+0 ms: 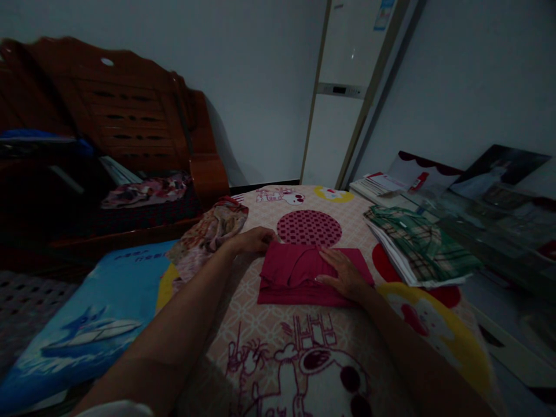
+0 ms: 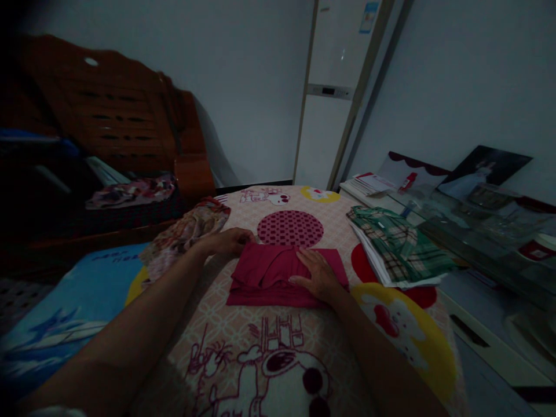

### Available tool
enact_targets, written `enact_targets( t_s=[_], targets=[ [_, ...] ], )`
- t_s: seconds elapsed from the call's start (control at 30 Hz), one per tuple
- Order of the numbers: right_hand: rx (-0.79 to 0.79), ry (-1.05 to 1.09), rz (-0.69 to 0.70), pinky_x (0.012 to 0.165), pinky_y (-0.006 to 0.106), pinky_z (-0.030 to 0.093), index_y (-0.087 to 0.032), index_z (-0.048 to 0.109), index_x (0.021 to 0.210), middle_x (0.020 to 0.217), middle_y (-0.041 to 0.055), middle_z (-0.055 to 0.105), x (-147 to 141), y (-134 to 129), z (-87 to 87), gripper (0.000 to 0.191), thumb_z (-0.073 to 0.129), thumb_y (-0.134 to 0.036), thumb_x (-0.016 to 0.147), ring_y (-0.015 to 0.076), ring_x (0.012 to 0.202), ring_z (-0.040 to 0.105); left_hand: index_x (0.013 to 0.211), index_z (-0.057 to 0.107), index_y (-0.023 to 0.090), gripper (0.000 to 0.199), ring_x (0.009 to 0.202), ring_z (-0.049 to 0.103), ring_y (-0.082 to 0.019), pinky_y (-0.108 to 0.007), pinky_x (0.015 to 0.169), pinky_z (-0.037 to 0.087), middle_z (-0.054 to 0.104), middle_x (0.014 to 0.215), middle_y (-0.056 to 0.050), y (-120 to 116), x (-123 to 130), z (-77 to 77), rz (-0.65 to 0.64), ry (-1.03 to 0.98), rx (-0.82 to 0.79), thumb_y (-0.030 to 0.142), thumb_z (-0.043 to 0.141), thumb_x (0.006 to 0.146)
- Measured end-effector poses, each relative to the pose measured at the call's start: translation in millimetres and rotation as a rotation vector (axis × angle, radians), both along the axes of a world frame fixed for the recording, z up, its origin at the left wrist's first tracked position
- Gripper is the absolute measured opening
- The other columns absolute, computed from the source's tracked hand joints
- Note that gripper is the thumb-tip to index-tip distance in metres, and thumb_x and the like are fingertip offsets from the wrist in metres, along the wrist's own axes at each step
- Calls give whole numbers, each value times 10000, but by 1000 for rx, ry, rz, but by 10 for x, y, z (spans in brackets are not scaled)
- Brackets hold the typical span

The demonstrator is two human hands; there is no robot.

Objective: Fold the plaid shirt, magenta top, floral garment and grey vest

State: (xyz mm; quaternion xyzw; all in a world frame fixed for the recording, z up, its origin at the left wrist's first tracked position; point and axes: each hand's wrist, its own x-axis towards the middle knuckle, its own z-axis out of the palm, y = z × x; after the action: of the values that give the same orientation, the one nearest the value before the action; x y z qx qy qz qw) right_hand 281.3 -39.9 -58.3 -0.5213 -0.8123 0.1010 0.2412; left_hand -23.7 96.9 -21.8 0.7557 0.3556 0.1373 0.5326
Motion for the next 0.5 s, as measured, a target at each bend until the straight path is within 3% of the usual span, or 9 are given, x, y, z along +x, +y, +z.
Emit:
enact_targets(
  t_s=[0.4, 0.5],
  targets=[
    [5, 4, 3, 1144, 562, 302, -220, 456, 1457, 1483, 158, 463, -2, -3, 12, 770, 623, -621, 821, 316, 1380, 413, 749, 645, 147, 164, 568, 503, -107, -203, 535, 374, 592, 629, 10, 19, -28, 23, 55, 132, 113, 263, 596, 644],
    [-1, 3, -3, 1137, 569, 309, -235, 450, 1460, 1484, 152, 464, 0, -2, 10, 764, 620, -621, 823, 317, 1381, 412, 759, 646, 147, 169, 564, 501, -107, -203, 532, 381, 588, 626, 10, 19, -47, 41, 49, 110, 72, 273, 602, 655]
  ],
)
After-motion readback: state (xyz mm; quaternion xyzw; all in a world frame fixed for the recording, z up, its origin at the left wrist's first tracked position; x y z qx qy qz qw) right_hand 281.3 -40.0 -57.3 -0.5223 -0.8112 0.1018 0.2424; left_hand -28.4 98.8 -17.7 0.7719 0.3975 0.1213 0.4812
